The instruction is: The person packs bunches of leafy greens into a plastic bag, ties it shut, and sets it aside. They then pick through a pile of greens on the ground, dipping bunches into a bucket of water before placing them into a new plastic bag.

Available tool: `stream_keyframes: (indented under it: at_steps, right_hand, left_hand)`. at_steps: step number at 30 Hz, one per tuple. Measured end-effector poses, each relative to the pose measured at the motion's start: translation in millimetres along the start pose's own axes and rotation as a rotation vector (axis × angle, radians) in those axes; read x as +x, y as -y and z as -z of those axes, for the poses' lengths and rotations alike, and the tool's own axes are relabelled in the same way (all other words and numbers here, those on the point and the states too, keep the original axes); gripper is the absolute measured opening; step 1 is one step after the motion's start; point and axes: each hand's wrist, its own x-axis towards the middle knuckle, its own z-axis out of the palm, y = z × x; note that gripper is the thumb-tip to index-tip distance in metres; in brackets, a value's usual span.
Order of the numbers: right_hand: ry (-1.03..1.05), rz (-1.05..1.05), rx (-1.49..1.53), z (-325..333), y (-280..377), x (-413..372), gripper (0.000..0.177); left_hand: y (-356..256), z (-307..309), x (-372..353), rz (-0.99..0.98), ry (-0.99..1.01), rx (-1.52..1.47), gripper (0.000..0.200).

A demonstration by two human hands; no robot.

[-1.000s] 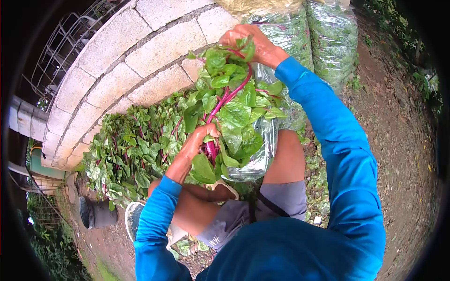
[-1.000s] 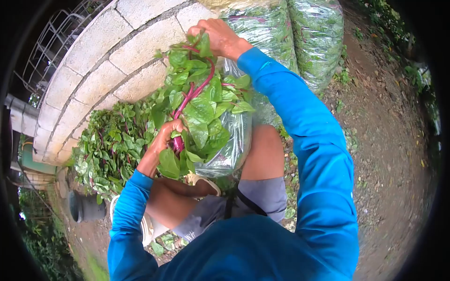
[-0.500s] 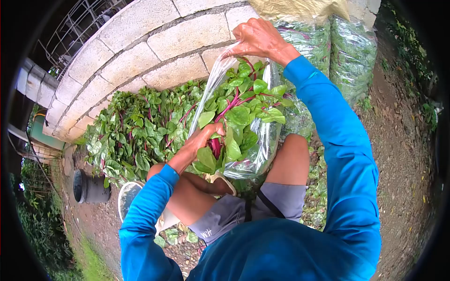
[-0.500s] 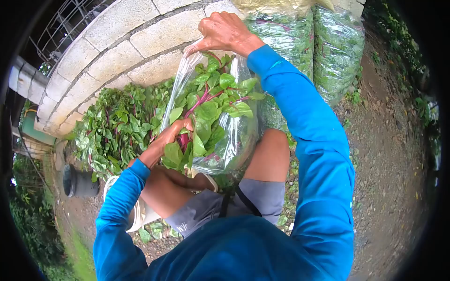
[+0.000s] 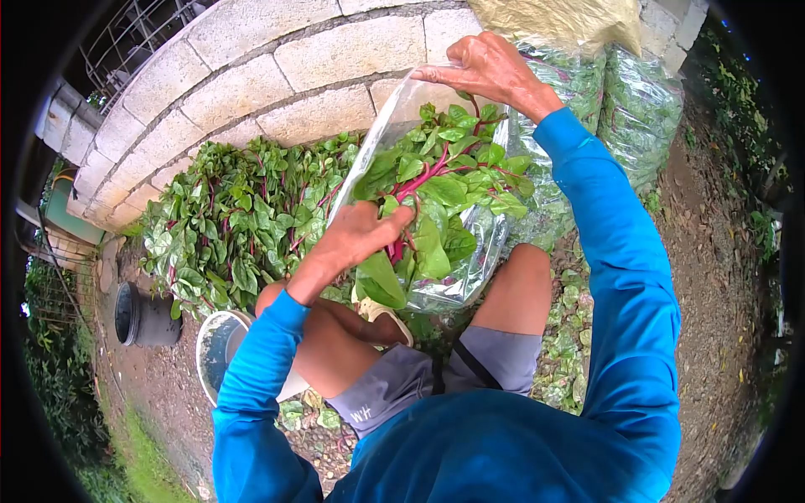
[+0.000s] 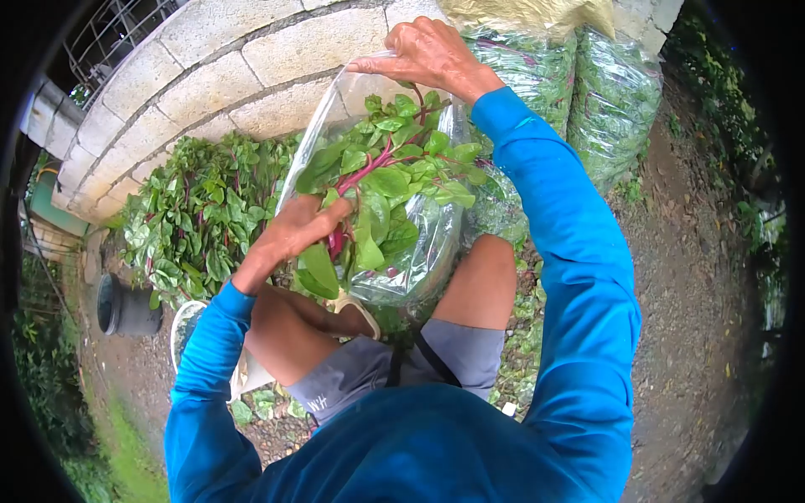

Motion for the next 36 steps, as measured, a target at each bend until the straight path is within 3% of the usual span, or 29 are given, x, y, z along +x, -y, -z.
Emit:
stream_keyframes:
  at_steps: [2, 4, 5, 7, 8, 10, 12, 14, 15, 18, 20, 24, 25, 26, 28, 34, 36]
  right_hand:
    - [-0.043, 0.0, 0.053, -4.6, -4.2, -1.3, 0.077]
    - [-0.209, 0.216, 0.036, -7.8, -4.8, -1.3, 0.074]
    - [-0.203, 0.222, 0.035, -4.4, -2.1, -0.9, 0.074]
    - [0.027, 0.092, 0.115, 6.3, 6.8, -2.2, 0.073]
    - [0.034, 0.101, 0.112, 9.2, 8.7, -2.6, 0.073]
    - [0.085, 0.122, 0.032, 14.2, 10.2, -5.9, 0.073]
    - [0.139, 0.092, 0.093, 27.8, 17.4, -11.6, 0.071]
    - [0.057, 0.184, 0.009, 35.4, 6.5, -22.6, 0.069]
    - [-0.004, 0.285, -0.025, 35.5, -7.6, -27.8, 0.065]
    - [0.059, 0.286, -0.109, 44.0, -18.1, -31.4, 0.063]
    - [0.031, 0.267, -0.073, 42.0, -15.9, -22.5, 0.064]
    - [0.093, 0.193, -0.061, 41.0, -6.6, -14.2, 0.068]
    - [0.095, 0.223, -0.046, 39.9, -7.7, -15.4, 0.068]
    - [0.097, 0.253, -0.031, 39.1, -8.7, -17.0, 0.069]
    - [0.133, 0.237, -0.041, 39.3, -7.5, -19.5, 0.069]
    - [0.129, 0.229, -0.092, 38.5, -0.8, -18.6, 0.075]
    - [0.302, 0.155, -0.2, 49.9, 2.7, -23.5, 0.077]
  left_hand:
    - [-31.7, 9.5, -28.0, -0.195, -0.094, 0.106, 0.061]
    - [-70.8, 22.6, -45.9, -0.122, -0.329, 0.288, 0.034]
    - [-79.6, 21.7, -44.7, -0.12, -0.331, 0.279, 0.034]
    - [-93.7, 20.9, -35.2, -0.602, -0.474, 0.28, 0.028]
    - [-99.0, 16.7, -21.6, -0.598, -0.481, 0.27, 0.028]
    - [-101.3, 2.1, 22.0, -0.929, -0.328, 0.458, 0.024]
    - [-91.9, -18.6, 68.3, -0.947, -0.243, 0.563, 0.036]
    - [-57.7, -59.3, 131.0, -0.718, -0.06, 0.562, 0.05]
    - [-46.6, -76.9, 139.7, -0.731, -0.061, 0.556, 0.05]
    - [-43.4, -87.7, 145.4, -0.623, -0.153, 0.536, 0.056]
    - [-64.6, -59.9, 121.4, -0.554, 0.027, 0.48, 0.053]
    - [-92.3, -28.4, 94.2, -0.665, -0.043, 0.346, 0.037]
    - [-95.0, -25.0, 83.8, -0.787, -0.198, 0.28, 0.029]
    - [-98.4, -22.8, 75.2, -0.796, -0.19, 0.272, 0.029]
    - [-103.6, -22.8, 64.4, -1.01, -0.193, 0.176, 0.027]
    - [-99.7, -47.5, 85.5, -0.803, -0.093, 0.273, 0.028]
    - [-98.5, -40.9, 93.9, -0.758, -0.062, 0.286, 0.028]
